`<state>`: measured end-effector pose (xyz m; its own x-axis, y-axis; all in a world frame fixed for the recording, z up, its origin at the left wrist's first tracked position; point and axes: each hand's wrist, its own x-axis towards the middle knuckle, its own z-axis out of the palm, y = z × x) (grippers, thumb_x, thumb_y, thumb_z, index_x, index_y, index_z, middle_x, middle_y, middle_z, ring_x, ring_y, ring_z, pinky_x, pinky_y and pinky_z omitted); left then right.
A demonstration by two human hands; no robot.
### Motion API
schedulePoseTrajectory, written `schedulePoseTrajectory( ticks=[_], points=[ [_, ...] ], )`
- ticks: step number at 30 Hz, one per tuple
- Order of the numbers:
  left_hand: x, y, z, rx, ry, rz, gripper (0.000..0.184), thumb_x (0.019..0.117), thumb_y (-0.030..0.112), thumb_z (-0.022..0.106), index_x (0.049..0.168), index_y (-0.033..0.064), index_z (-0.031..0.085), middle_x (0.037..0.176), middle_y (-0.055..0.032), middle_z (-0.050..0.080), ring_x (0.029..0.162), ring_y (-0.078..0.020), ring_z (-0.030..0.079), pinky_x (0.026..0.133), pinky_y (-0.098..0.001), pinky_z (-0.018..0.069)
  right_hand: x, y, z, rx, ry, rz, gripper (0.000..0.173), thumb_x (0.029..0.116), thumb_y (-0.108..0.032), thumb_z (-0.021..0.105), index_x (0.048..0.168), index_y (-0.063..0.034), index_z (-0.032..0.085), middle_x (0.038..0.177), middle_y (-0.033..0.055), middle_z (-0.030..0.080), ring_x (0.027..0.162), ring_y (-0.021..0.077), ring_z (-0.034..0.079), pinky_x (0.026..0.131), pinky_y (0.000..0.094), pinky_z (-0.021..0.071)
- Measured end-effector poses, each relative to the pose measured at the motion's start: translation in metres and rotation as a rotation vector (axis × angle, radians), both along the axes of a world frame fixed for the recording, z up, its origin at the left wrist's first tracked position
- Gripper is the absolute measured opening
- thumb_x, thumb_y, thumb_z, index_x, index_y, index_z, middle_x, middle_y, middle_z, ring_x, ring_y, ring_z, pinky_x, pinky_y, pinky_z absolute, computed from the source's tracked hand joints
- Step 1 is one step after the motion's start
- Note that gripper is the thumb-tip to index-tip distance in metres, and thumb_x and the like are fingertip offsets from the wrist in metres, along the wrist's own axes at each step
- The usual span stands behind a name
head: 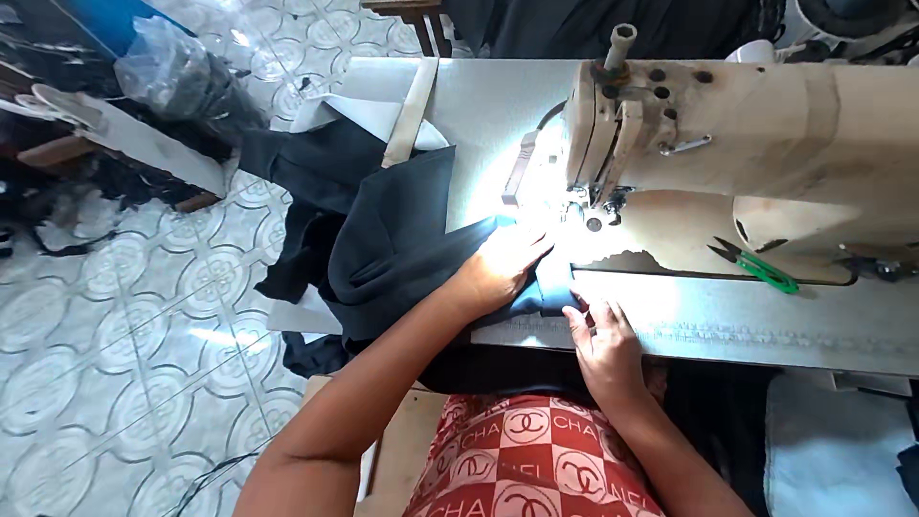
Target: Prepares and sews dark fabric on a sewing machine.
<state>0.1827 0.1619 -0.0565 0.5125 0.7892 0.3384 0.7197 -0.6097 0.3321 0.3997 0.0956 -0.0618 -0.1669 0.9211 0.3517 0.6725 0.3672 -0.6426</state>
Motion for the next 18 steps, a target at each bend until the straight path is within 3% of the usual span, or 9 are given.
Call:
schedulePoseTrajectory(
  ticks=[2,6,9,11,13,15,18],
  points=[
    [-0.003,0.002,-0.001,0.008,0.001,-0.029,0.044,0.0990,0.006,0.045,0.139,0.0062,0.063,0.144,-0.0137,0.061,0.138,-0.0284,0.054,0.116,-0.0456,0.0398,0.008,0.007,-0.001,0.021,-0.015,0.072,0.022,0.0999,-0.018,0.062,0.115,-0.0138,0.078,0.102,0.0085,0.076,0.095,0.0195,0.073,0.085,0.0314,0.0598],
    [-0.007,0.002,-0.006,0.025,0.046,-0.049,0.044,0.0999,0.015,0.046,0.141,0.0178,0.064,0.151,-0.0137,0.055,0.143,-0.0301,0.047,0.114,-0.0525,0.0392,0.035,0.025,-0.002,0.119,-0.281,0.243,0.029,0.0998,-0.013,0.060,0.121,-0.0210,0.078,0.094,0.0139,0.072,0.082,0.0290,0.071,0.069,0.0408,0.0596],
    [-0.003,0.000,-0.010,0.020,0.091,-0.025,0.049,0.0984,0.023,0.044,0.144,0.0232,0.061,0.155,-0.0132,0.050,0.147,-0.0330,0.042,0.115,-0.0608,0.0337,0.038,0.028,0.000,0.134,-0.383,0.269,0.030,0.0985,-0.011,0.059,0.121,-0.0196,0.077,0.094,0.0157,0.072,0.085,0.0328,0.072,0.070,0.0444,0.0593],
    [0.000,0.001,-0.011,0.015,0.122,0.013,0.050,0.0986,0.025,0.041,0.145,0.0244,0.059,0.157,-0.0126,0.048,0.147,-0.0335,0.041,0.115,-0.0604,0.0320,0.033,0.027,0.010,0.072,-0.426,0.226,0.028,0.0983,-0.014,0.061,0.120,-0.0206,0.078,0.099,0.0156,0.072,0.093,0.0343,0.071,0.075,0.0471,0.0593],
    [0.002,0.000,-0.012,0.012,0.143,0.053,0.052,0.0986,0.026,0.039,0.147,0.0242,0.057,0.158,-0.0125,0.046,0.149,-0.0341,0.038,0.116,-0.0612,0.0305,0.023,0.024,0.024,0.009,-0.390,0.171,0.023,0.1003,-0.023,0.061,0.113,-0.0173,0.079,0.108,0.0143,0.072,0.101,0.0324,0.070,0.082,0.0464,0.0591],
    [0.005,-0.002,-0.012,0.007,0.156,0.088,0.054,0.0987,0.026,0.037,0.150,0.0240,0.054,0.160,-0.0132,0.043,0.151,-0.0352,0.035,0.114,-0.0681,0.0278,0.006,0.023,0.038,0.026,-0.241,0.131,0.021,0.1002,-0.017,0.061,0.109,-0.0086,0.078,0.112,0.0146,0.070,0.103,0.0293,0.069,0.087,0.0408,0.0591],
    [0.009,-0.011,-0.011,-0.021,0.161,0.160,0.053,0.0995,0.026,0.037,0.150,0.0207,0.053,0.163,-0.0126,0.040,0.153,-0.0350,0.032,0.111,-0.0766,0.0249,-0.024,0.031,0.042,0.021,-0.056,0.094,0.021,0.1005,-0.009,0.058,0.113,-0.0023,0.074,0.103,0.0137,0.072,0.093,0.0246,0.072,0.081,0.0377,0.0609]
  ],
)
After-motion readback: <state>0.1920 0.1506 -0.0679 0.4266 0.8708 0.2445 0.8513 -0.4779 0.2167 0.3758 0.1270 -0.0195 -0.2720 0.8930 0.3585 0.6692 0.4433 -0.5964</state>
